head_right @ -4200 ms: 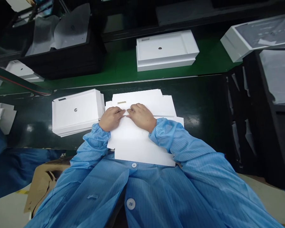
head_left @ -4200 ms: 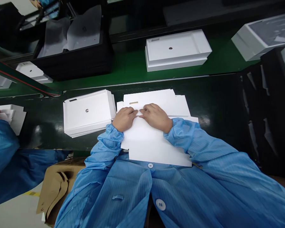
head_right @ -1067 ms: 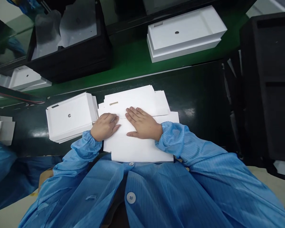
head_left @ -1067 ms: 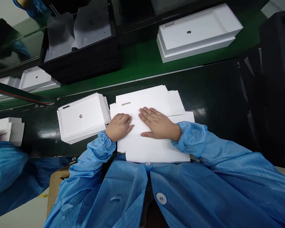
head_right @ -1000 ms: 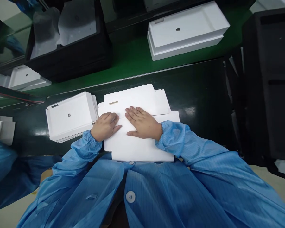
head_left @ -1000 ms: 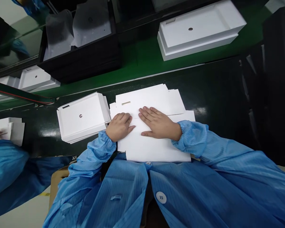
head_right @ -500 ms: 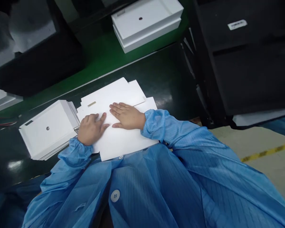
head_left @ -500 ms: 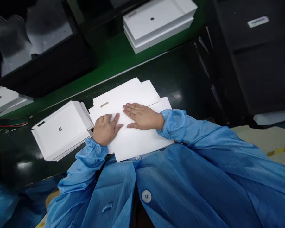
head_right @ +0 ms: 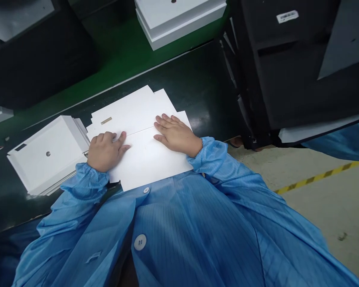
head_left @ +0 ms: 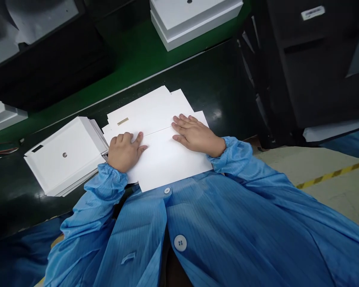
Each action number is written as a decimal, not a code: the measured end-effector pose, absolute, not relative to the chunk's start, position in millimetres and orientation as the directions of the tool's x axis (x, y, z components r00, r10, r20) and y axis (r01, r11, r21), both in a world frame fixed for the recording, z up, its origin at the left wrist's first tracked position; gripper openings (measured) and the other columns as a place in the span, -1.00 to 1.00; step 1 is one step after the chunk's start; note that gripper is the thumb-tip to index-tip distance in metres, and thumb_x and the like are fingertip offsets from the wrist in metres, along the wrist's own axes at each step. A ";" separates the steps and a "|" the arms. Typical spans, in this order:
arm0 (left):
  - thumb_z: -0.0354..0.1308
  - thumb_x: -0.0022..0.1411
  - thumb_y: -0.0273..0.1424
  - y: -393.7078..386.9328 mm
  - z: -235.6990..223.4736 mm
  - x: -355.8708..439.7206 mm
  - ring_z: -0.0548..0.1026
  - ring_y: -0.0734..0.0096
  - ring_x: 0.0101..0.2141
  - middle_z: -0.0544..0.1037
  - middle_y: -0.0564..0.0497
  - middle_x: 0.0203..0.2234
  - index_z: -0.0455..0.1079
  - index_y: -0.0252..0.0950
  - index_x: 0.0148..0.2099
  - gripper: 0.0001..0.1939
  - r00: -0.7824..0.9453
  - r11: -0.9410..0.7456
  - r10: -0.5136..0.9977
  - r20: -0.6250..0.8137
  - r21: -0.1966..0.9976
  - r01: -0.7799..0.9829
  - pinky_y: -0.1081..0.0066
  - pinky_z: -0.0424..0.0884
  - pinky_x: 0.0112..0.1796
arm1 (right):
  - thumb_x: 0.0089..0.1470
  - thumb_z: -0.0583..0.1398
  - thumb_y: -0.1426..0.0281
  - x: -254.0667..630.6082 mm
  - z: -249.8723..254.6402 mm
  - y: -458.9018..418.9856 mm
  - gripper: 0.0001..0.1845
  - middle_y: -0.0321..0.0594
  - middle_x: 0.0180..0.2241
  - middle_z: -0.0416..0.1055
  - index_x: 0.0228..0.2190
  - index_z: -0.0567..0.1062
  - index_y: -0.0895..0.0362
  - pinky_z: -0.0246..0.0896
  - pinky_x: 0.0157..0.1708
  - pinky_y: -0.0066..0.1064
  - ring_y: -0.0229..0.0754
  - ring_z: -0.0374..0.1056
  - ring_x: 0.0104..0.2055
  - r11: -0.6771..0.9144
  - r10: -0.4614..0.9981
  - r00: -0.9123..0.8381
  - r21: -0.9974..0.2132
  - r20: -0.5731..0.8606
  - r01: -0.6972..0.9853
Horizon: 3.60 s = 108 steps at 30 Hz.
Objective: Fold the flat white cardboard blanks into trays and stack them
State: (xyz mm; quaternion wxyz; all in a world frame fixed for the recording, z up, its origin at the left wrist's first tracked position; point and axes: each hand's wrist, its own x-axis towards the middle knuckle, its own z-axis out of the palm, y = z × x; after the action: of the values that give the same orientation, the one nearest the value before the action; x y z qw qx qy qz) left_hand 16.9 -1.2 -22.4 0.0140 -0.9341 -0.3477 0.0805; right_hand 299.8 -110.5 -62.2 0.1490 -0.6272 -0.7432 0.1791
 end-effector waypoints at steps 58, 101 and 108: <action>-0.17 0.46 -0.48 32.4 -39.3 -19.3 0.48 0.11 -0.03 0.54 -0.23 -0.01 0.39 -0.27 0.27 -0.53 0.829 -0.827 0.559 0.032 -0.046 0.560 0.08 0.40 0.00 | 0.34 -0.03 0.33 312.2 -58.0 -57.5 -0.49 0.06 0.21 0.36 0.15 0.49 0.22 0.04 0.17 -0.01 0.17 0.19 0.20 0.462 0.879 -0.436 -0.114 0.195 0.880; 0.02 0.43 -0.35 36.3 -11.1 18.1 0.53 0.39 -0.37 0.59 -0.02 -0.40 0.55 -0.26 -0.29 -0.70 0.901 -0.933 0.327 0.285 -0.056 0.356 0.29 0.45 -0.21 | 0.32 0.17 0.25 318.8 -29.6 -35.9 -0.70 -0.11 -0.28 0.55 -0.22 0.65 0.15 0.14 -0.17 -0.29 -0.09 0.39 -0.21 0.560 0.827 -0.516 -0.257 0.223 0.787; 0.05 0.41 -0.32 31.2 -11.7 25.8 0.55 0.27 -0.32 0.61 -0.09 -0.34 0.59 -0.28 -0.17 -0.71 0.888 -0.899 0.426 0.173 -0.026 0.436 0.22 0.45 -0.19 | 0.31 0.14 0.40 308.0 -44.9 -41.8 -0.69 -0.11 -0.41 0.51 -0.40 0.63 0.18 0.10 -0.23 -0.28 -0.13 0.32 -0.32 0.528 0.824 -0.456 -0.161 0.337 0.834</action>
State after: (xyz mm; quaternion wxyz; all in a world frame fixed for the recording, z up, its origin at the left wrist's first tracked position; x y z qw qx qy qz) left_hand 25.8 31.2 -11.7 0.0319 -0.9711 -0.2219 -0.0820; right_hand 308.0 -41.8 -44.9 0.1897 -0.4858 -0.8531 -0.0136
